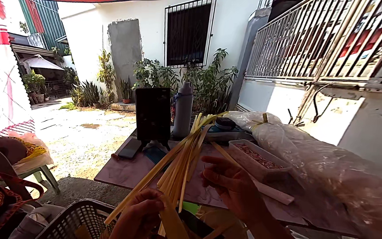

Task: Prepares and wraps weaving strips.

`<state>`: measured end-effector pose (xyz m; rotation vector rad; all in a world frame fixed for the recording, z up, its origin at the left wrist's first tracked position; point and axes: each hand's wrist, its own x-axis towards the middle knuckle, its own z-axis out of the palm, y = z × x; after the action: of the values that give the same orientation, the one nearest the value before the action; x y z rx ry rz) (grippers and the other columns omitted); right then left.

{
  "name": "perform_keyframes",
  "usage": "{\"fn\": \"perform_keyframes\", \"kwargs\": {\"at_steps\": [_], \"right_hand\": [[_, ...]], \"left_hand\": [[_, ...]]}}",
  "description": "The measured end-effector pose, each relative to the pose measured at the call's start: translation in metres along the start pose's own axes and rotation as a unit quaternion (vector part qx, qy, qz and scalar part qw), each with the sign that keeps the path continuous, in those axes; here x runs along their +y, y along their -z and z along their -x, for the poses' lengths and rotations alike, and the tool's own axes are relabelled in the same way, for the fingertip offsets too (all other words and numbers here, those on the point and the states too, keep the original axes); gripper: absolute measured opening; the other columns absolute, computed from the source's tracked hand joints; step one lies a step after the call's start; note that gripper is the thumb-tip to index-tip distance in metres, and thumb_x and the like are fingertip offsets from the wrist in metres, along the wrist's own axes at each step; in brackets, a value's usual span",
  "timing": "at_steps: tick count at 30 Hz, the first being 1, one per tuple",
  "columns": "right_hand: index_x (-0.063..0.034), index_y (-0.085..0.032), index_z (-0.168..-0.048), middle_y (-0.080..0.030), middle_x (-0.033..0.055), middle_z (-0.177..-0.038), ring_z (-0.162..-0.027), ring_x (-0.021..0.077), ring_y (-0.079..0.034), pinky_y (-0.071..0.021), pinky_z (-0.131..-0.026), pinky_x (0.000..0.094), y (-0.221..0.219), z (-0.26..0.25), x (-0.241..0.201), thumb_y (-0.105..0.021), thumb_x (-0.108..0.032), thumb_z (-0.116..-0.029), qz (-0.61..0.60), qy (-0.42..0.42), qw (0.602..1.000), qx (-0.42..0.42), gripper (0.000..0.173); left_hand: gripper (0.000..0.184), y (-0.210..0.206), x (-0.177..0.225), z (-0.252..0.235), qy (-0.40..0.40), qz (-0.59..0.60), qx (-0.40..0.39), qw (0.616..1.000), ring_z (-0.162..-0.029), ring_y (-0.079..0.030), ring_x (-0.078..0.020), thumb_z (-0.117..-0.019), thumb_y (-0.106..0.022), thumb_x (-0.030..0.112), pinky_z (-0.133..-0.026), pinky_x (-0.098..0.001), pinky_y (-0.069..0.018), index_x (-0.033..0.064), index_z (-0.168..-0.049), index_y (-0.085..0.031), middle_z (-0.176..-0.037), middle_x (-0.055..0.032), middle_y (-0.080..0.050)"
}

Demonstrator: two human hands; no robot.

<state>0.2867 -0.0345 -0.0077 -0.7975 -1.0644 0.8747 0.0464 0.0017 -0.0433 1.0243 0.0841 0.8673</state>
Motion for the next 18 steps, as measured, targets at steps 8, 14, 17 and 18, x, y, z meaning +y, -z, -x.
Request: {"fn": "perform_keyframes", "kwargs": {"at_steps": [8, 14, 17, 18], "right_hand": [[-0.0127, -0.076, -0.097, -0.076, -0.0078, -0.089, -0.072, -0.0054, -0.066, -0.0546, -0.064, 0.0125, -0.046, 0.05, 0.019, -0.07, -0.009, -0.0932, -0.075, 0.093, 0.984, -0.133, 0.008], [-0.0054, -0.061, -0.092, -0.059, -0.0037, -0.096, -0.086, -0.0089, -0.056, -0.049, -0.073, 0.007, -0.048, 0.05, 0.039, -0.06, -0.025, -0.1011, 0.097, 0.211, 0.964, -0.127, 0.022], [-0.0046, -0.054, -0.093, -0.055, 0.0011, -0.093, -0.084, -0.0066, -0.057, -0.0499, -0.074, 0.0077, -0.047, 0.049, 0.043, -0.051, -0.033, -0.1054, 0.143, 0.261, 0.947, -0.121, 0.032], [-0.0044, -0.054, -0.093, -0.056, 0.0015, -0.091, -0.083, -0.0062, -0.058, -0.0505, -0.073, 0.0081, -0.047, 0.048, 0.045, -0.05, -0.034, -0.1058, 0.145, 0.27, 0.945, -0.118, 0.032]], "left_hand": [[0.012, -0.008, -0.01, 0.009, -0.016, 0.005, -0.055, 0.998, -0.061, -0.056, 0.0084, -0.0939, -0.068, 0.013, -0.055, -0.0088, -0.0445, 0.0174, -0.1, -0.078, -0.081, 0.0088, -0.07], [0.015, -0.007, -0.015, 0.012, -0.038, -0.002, -0.054, 0.998, -0.066, -0.061, 0.0079, -0.0939, -0.07, 0.015, -0.059, -0.009, -0.0478, 0.0196, -0.105, -0.079, -0.085, 0.0079, -0.073], [0.015, -0.008, -0.017, 0.012, -0.045, 0.001, -0.055, 0.997, -0.066, -0.061, 0.0078, -0.0931, -0.071, 0.013, -0.059, -0.0088, -0.0477, 0.0188, -0.104, -0.079, -0.086, 0.0071, -0.074], [0.015, -0.008, -0.018, 0.011, -0.049, 0.001, -0.057, 0.997, -0.066, -0.061, 0.0078, -0.0931, -0.071, 0.013, -0.059, -0.0087, -0.0475, 0.0187, -0.104, -0.079, -0.086, 0.0071, -0.074]]}}
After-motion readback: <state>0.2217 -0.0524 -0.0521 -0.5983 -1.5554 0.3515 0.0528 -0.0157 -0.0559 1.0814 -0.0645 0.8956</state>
